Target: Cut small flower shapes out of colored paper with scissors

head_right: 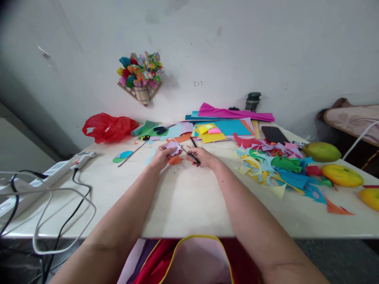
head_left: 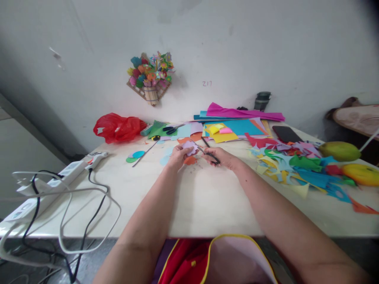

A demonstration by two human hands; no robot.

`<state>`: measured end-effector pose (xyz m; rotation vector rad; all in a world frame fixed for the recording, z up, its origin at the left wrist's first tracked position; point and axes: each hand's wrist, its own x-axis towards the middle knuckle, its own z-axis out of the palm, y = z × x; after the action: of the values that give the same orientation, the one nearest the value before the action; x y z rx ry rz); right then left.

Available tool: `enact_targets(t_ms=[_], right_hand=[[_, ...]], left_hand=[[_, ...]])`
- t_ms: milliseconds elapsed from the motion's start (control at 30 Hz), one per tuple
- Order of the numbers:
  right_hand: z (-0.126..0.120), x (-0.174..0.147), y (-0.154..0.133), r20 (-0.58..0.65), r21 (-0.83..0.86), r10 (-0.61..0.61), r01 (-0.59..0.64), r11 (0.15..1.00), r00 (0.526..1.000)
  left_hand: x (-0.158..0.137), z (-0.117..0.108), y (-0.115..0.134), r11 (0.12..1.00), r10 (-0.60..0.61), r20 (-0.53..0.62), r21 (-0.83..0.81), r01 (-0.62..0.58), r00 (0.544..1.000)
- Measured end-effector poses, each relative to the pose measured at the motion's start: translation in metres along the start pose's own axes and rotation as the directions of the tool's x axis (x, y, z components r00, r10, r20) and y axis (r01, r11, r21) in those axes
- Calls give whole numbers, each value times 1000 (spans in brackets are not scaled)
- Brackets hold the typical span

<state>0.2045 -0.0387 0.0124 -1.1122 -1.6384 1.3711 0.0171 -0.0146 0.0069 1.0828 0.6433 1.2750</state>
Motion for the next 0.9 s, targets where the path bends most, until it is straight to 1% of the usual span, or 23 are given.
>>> enact_targets(t_ms=[167,367,567,733,900], right_hand=[[-3,6,7,21,35,-6,5,999,1000],[-5,5,8,35,-9,-72,72,997,997],[-5,1,2,29,7,-52,52,999,998],[-5,-3,-2,25,-72,-21,23,997,999],[-6,-7,-7,47,-180,8,0,984,999]], left_hand=[[0,-1,0,1000,4,2,8,-4,1000],[1,-2,-1,1000,5,-6,-6,-5,1000],[2,-3,-1,1000,8,-17,-7,-8,1000],[2,-4,0,1000,5,-22,15,-5,1000],[2,-7,1,992,0,-29,125,4,1000]])
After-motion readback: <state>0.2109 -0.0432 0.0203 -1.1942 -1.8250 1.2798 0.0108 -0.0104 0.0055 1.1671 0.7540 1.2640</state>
